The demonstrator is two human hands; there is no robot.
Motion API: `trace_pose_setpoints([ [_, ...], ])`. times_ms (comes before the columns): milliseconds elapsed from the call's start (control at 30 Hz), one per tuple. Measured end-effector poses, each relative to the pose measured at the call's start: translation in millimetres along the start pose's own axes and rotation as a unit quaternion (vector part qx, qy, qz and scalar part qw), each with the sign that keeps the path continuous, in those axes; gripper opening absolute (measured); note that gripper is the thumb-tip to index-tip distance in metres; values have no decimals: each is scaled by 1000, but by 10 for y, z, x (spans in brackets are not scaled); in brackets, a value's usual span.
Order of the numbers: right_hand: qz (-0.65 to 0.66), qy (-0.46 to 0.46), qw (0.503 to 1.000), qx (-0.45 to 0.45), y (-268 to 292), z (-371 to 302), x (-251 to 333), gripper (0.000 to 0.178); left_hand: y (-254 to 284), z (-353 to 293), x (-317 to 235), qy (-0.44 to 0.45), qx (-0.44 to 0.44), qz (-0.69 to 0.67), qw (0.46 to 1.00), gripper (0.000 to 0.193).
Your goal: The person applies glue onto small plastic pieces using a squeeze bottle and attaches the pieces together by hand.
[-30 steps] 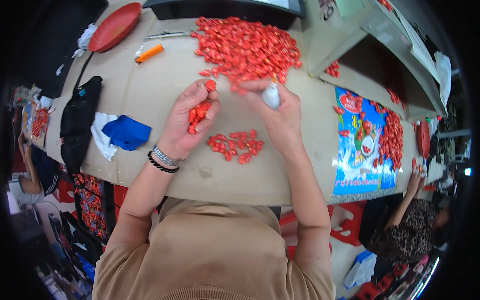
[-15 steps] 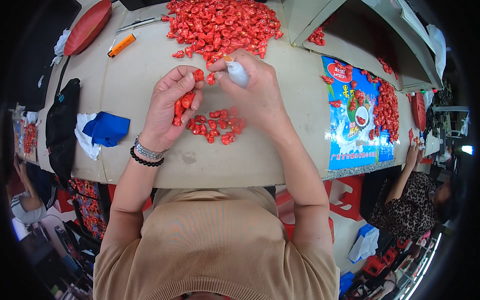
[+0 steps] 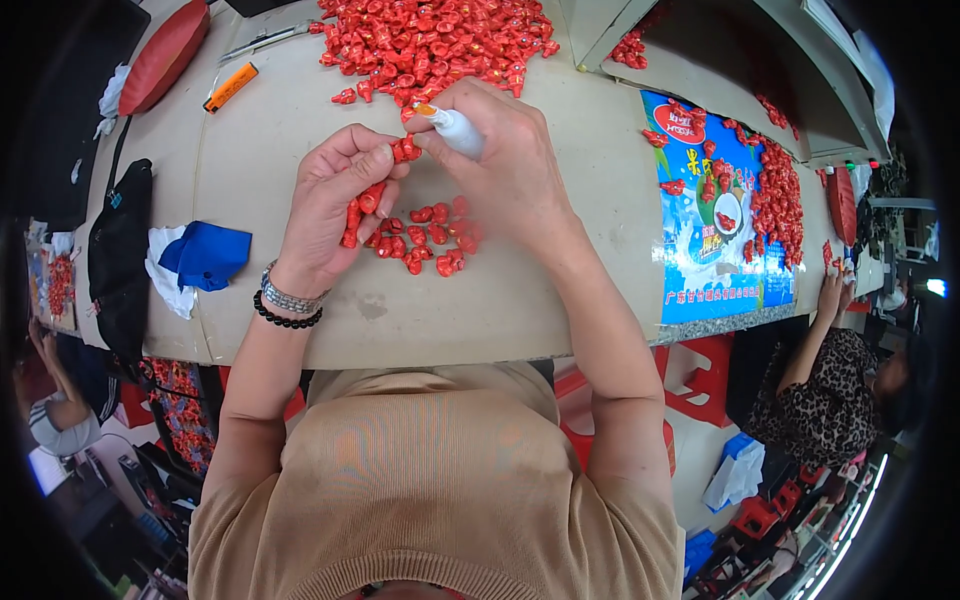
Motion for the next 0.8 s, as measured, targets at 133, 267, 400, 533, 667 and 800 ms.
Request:
trace_pose_setpoints([
  [133, 71, -38, 997, -10, -36, -33, -80, 12, -7, -12, 0, 6, 1, 7, 1000, 14],
  [267, 164, -112, 980, -26, -82, -69, -144, 12, 10, -19, 32, 15, -7, -28, 999, 13],
  [400, 173, -140, 975, -18, -68, -79, -152, 13, 11, -11, 30, 11, 7, -15, 1000, 12],
  [533, 152, -128, 980, -16, -67, -89, -134, 12, 8, -21, 2, 0, 8, 4, 1000, 10],
  [667, 165, -138, 976, -23, -138, -127, -185, 13, 24, -30, -34, -12, 5, 32, 999, 7],
  [800, 176, -136, 975, -22, -161, -148, -181, 13, 23, -21, -25, -17, 9, 34, 999, 7],
])
Point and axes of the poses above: each hand's wrist, its own z-axis towards the middle knuckle, its own y-axis out of the back of the hand, x = y × z, the point moved 7 cm from there along z, towards the middle knuckle, and after that the axes turned 6 degrees about -y, right-handed, at the moved point
